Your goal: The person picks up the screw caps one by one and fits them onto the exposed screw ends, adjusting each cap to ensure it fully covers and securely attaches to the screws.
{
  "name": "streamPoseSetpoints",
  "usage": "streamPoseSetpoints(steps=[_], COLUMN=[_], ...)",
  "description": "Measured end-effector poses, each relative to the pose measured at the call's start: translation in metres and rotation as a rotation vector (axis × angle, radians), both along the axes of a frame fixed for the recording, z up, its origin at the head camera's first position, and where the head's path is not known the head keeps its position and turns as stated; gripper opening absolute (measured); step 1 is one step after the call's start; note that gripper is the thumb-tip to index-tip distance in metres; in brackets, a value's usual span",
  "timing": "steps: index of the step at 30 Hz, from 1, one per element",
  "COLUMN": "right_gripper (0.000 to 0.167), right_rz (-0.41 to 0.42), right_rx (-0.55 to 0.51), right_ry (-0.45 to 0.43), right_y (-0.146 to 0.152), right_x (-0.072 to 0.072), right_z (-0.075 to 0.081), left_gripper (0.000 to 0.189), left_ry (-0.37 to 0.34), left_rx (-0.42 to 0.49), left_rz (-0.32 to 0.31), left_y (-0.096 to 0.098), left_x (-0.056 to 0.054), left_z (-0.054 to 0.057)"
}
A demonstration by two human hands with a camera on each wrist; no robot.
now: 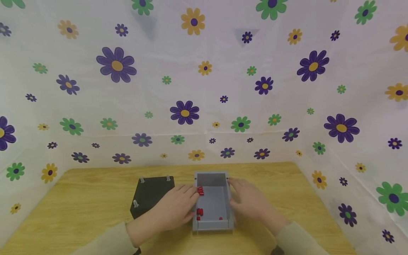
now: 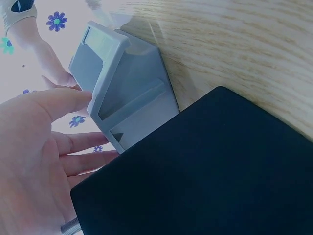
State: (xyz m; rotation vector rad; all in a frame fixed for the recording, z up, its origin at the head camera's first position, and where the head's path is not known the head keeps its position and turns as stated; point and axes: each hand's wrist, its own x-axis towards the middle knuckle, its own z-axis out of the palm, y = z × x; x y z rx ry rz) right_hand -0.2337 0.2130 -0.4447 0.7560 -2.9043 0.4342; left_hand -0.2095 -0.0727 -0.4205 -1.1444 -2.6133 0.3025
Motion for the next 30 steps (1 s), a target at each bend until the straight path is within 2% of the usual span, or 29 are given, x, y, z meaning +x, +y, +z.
streamPoseSetpoints(steps=[9,18,30], right_gripper=[0.064,0.064,0.064], right_rz=[0.004,-0.015,-0.011], right_rx=[-0.008,-0.003,-0.019], right_ry=[0.01,-0.026,-0.026], right_y=[0.0,-0.001,0.001], right_x=[-0.001,-0.001,0.0], right_z=[0.0,-0.001,-0.003], left_gripper=[0.037,0.036,0.037], left_ry=[-0.005,-0.014,-0.05], left_rx=[0.002,-0.004,0.019], left_rz=[0.002,0.004,0.028], left_y=[0.0,-0.001,-0.009], left_x=[0.0,0.0,0.0], left_z=[0.002,0.004,0.015])
